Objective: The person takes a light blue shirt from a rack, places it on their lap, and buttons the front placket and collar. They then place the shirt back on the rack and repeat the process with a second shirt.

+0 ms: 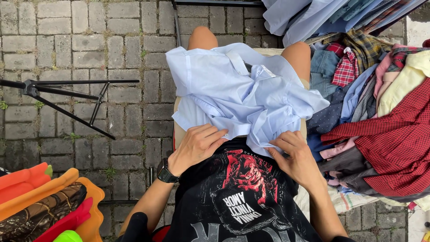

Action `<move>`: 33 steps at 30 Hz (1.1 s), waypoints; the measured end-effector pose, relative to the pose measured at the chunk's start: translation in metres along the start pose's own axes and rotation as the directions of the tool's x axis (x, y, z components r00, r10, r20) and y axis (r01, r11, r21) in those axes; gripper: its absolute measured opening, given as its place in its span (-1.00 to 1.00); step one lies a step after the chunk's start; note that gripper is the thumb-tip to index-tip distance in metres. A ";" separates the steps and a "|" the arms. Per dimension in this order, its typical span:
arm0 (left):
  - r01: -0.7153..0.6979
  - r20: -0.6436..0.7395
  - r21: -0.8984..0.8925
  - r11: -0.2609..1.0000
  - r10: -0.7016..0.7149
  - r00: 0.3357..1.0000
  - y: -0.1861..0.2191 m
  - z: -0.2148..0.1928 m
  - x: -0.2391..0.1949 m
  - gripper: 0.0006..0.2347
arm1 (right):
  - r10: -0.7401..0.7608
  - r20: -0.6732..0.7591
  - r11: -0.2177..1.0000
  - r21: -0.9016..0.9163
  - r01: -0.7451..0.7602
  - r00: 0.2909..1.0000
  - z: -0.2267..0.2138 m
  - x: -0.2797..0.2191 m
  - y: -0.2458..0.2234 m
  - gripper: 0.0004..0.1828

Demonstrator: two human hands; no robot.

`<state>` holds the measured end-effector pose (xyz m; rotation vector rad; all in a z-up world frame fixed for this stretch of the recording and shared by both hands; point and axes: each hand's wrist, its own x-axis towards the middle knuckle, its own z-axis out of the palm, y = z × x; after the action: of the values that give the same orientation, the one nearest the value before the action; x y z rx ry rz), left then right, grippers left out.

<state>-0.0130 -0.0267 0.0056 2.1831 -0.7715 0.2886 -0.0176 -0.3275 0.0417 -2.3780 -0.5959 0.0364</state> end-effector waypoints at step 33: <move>0.365 0.421 -0.101 0.925 -0.293 0.859 -0.012 0.016 0.006 -0.90 | 0.356 0.271 0.916 0.089 -0.392 0.894 0.058 0.250 0.158 -0.32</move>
<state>-0.0013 -0.0346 -0.0097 2.1785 -0.5899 -0.4033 0.2600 -0.2909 -0.0698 -2.3294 -0.2258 0.5395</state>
